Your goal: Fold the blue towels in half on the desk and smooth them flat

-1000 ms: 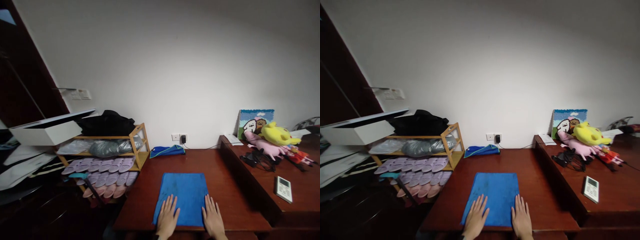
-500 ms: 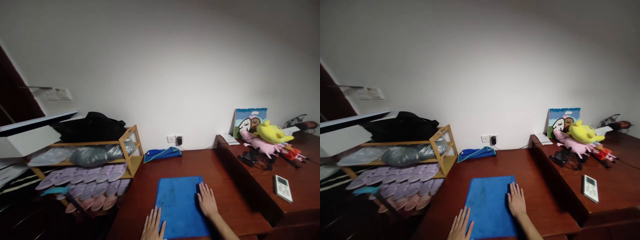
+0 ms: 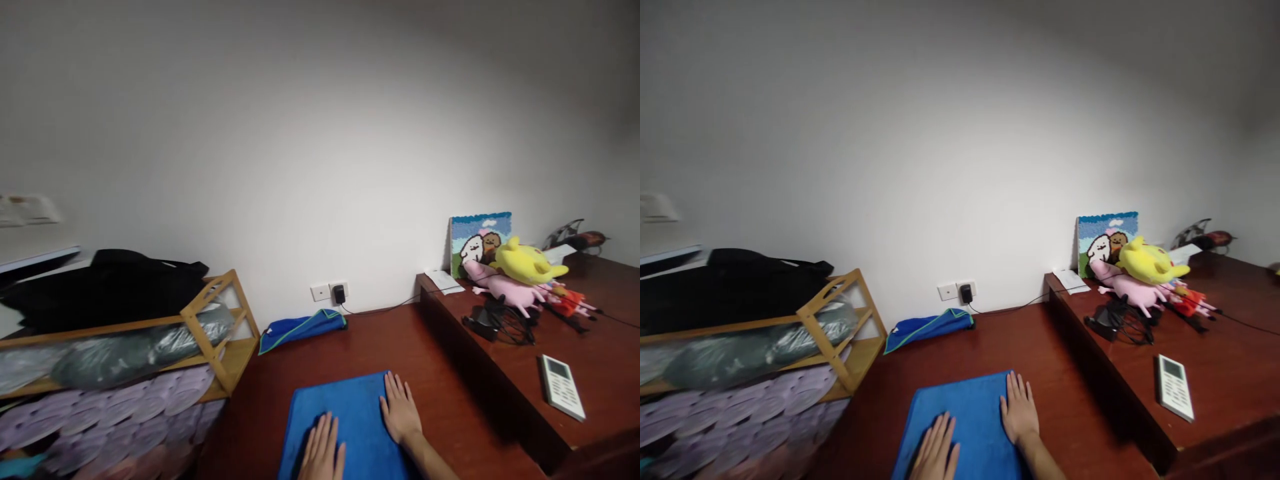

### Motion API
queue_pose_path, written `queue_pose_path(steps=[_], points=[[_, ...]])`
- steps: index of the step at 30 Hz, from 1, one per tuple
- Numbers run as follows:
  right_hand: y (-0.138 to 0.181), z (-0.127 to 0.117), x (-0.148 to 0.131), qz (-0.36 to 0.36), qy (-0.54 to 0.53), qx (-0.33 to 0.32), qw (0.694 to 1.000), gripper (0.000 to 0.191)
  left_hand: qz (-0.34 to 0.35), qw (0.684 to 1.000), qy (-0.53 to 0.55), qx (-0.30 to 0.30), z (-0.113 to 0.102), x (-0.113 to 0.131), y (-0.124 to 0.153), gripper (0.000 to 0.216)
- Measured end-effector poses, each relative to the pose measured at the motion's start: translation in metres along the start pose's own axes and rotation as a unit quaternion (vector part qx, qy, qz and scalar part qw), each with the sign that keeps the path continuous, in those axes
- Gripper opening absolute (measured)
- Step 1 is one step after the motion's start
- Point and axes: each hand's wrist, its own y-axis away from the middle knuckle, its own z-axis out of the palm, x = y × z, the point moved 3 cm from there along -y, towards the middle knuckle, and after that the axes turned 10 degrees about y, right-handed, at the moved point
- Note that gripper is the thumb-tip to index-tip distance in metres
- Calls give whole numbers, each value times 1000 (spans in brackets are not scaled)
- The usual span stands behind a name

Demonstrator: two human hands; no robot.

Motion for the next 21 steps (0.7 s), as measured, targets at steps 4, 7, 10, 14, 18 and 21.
queue_pose_path(steps=[4, 7, 10, 14, 18, 21], points=[[-1, -1, 1, -5, -2, -2, 1000, 67, 60, 994, 45, -79, 26, 84, -79, 54], [-3, 1, 2, -14, 6, -3, 1000, 65, 44, 990, 56, -123, 41, 98, -103, 58], [-3, 0, 2, -4, 13, -8, 1000, 66, -7, 994, 34, -105, 33, 56, -99, 60], [0, 0, 2, 10, 32, -24, 999, 67, -111, 990, -30, -77, -2, -37, -71, 63], [2, 5, 2, 14, 53, -22, 998, 67, -143, 986, -55, -65, -25, -90, -50, 65], [2, 9, 2, 14, 59, -19, 998, 68, -140, 987, -61, -51, -24, -97, -47, 67]])
